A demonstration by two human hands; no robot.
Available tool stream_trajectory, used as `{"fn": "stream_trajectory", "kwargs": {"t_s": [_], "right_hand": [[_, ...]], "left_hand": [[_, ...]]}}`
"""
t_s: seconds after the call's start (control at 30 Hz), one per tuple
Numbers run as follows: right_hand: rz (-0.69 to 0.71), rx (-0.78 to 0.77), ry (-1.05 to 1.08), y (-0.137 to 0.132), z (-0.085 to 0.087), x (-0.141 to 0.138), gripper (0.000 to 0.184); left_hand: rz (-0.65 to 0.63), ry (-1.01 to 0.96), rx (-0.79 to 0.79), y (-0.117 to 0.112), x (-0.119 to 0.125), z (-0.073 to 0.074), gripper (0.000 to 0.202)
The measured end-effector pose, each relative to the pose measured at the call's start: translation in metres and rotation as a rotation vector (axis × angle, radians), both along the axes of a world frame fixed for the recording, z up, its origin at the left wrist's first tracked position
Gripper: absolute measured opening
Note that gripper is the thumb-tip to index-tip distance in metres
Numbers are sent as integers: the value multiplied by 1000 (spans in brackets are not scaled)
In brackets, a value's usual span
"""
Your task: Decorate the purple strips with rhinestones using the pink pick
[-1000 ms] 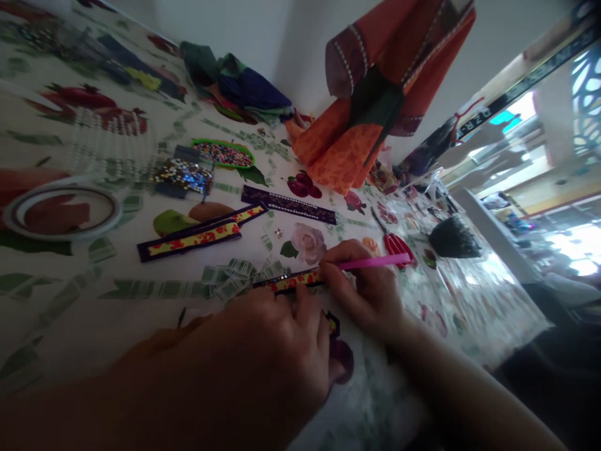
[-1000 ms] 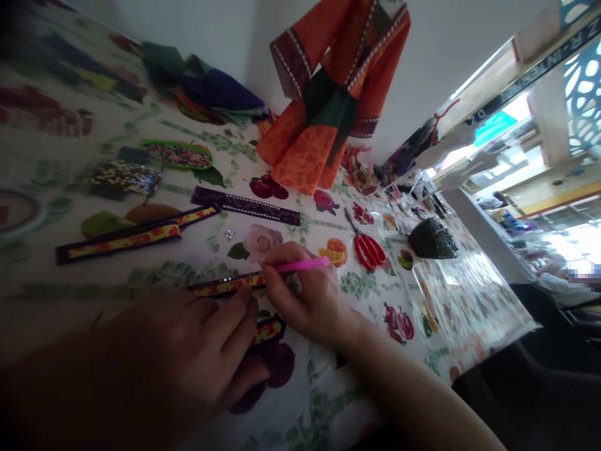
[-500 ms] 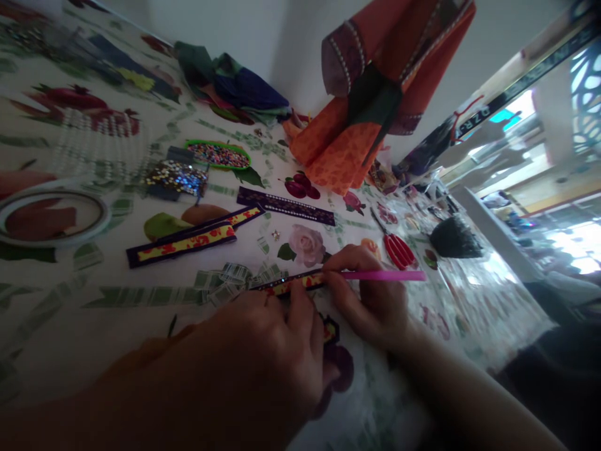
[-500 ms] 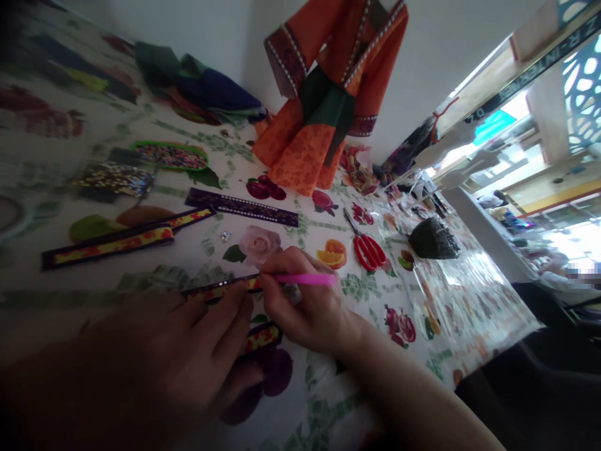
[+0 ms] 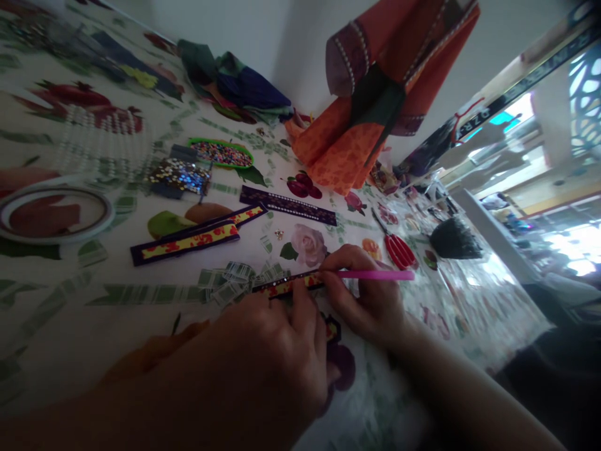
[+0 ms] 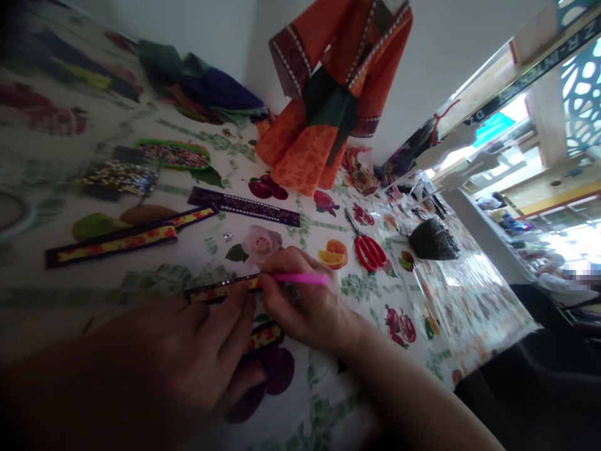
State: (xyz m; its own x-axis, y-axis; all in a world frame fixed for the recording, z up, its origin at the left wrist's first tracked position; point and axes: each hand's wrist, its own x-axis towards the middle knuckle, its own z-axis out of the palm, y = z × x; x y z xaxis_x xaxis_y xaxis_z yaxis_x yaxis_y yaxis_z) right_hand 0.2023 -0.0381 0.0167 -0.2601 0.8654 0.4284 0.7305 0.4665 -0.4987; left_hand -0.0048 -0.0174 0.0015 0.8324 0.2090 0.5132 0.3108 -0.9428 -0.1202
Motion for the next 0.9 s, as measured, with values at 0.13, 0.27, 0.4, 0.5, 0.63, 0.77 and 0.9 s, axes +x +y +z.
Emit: {"fn": "stream_trajectory", "kwargs": {"t_s": [0.13,0.27,0.4,0.5,0.63,0.77,0.9], "right_hand": [[6,13,-2,2,0,0,9],[12,7,-4,2,0,-1,10],[12,0,5,1,0,-1,10],[10,0,-3,1,-1,0,11],[23,7,5,2,-2,0,11],[21,-2,-4,2,-3,0,11],[24,-3,-23,2,-4,0,11]], "left_hand": [[-11,26,5,-1,-1,1,38],[-24,22,-11,-1,-2,0,35],[-8,2,1,0,0,-2,34],[-11,4,13,0,2,-1,33],[2,-4,-7,0,2,0,29],[1,4,5,1,3,1,35],[14,-16,5,1,4,1,32]]}}
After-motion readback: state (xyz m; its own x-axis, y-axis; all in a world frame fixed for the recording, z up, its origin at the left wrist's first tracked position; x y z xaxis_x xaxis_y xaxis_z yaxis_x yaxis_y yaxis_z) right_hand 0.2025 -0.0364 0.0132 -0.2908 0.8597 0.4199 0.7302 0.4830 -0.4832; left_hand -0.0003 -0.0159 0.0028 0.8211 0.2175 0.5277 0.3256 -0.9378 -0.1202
